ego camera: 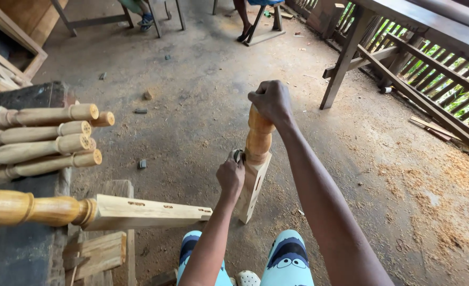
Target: Sanding the decorative turned portions of wooden furniture legs using sandpaper.
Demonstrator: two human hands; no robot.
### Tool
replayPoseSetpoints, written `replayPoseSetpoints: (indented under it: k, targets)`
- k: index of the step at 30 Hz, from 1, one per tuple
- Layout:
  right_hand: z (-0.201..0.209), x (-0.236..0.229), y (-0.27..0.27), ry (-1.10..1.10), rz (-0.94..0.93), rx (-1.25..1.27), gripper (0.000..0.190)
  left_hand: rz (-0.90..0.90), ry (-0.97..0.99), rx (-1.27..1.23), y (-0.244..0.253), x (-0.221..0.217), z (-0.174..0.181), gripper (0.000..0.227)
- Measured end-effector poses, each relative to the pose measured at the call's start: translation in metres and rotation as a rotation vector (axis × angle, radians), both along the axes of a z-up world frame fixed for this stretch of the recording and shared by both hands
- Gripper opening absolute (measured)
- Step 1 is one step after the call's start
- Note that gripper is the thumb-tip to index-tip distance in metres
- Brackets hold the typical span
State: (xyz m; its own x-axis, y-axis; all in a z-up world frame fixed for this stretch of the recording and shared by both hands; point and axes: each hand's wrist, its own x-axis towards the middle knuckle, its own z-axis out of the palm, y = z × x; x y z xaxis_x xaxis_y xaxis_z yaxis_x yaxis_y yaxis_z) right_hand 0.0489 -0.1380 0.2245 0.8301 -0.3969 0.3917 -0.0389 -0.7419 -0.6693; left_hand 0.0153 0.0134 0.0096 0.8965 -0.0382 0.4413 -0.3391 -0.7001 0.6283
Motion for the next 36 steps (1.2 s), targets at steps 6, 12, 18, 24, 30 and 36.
replayPoseSetpoints:
  k: [6,12,18,24,30,36]
  targets:
    - [0.003,-0.014,0.009,0.046,-0.004,0.016,0.023,0.017,0.248,0.051,-0.018,0.071,-0.067,0.025]
    - [0.014,-0.017,-0.006,0.040,-0.083,0.036,0.026,-0.018,0.176,-0.035,-0.012,-0.006,0.022,0.031]
    - [0.012,-0.027,-0.016,0.090,-0.061,0.039,0.025,-0.009,0.211,0.123,-0.039,0.069,-0.063,0.038]
    - [0.009,-0.027,-0.035,0.066,-0.114,0.080,0.027,-0.085,0.202,-0.006,-0.037,0.006,0.011,0.038]
    - [0.008,-0.031,-0.027,0.051,-0.056,0.015,0.028,-0.041,0.190,0.007,-0.047,0.077,-0.086,0.034]
    - [0.011,-0.040,-0.026,0.049,-0.072,0.081,0.028,-0.061,0.416,-0.071,-0.041,0.053,-0.054,0.027]
